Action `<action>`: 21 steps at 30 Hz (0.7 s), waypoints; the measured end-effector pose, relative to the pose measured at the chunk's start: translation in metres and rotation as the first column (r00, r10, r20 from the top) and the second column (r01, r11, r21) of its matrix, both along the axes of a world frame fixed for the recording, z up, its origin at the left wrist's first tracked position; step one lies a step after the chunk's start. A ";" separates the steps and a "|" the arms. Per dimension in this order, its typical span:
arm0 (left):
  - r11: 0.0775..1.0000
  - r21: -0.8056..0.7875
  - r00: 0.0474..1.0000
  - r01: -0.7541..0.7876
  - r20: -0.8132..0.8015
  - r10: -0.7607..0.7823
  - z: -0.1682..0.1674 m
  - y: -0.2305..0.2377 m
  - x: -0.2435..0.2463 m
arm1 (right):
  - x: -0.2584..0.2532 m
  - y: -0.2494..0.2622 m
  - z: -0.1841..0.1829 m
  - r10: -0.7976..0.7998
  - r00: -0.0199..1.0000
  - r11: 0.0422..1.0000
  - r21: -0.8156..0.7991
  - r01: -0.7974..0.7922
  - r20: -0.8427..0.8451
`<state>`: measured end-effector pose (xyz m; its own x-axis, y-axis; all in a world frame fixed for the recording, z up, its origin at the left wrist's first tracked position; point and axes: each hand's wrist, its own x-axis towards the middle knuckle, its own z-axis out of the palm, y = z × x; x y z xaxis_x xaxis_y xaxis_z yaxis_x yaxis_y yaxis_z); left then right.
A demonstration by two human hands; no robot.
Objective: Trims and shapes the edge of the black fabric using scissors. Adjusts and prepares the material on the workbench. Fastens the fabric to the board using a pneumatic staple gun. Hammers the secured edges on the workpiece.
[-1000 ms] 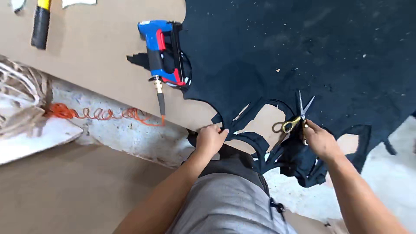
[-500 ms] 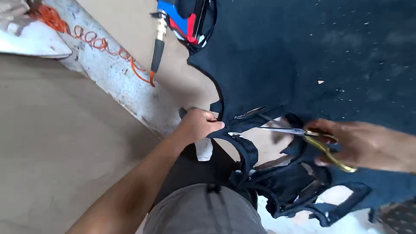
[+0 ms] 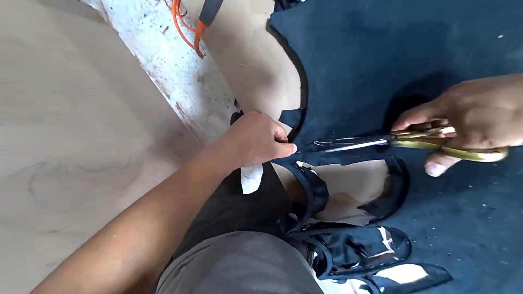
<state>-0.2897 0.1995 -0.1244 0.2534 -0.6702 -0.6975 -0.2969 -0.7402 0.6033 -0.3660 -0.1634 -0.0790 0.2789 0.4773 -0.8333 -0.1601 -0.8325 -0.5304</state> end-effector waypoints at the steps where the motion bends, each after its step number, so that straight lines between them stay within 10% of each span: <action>1: 1.000 -0.012 1.000 0.010 0.003 -0.010 -0.001 0.001 0.000 | 0.001 0.000 0.003 -0.008 1.000 1.000 -0.004 0.008 -0.026; 21: 0.999 0.038 0.992 0.037 0.119 -0.041 0.005 -0.004 -0.010 | 0.011 0.028 -0.030 0.113 0.962 0.991 0.037 -0.126 0.250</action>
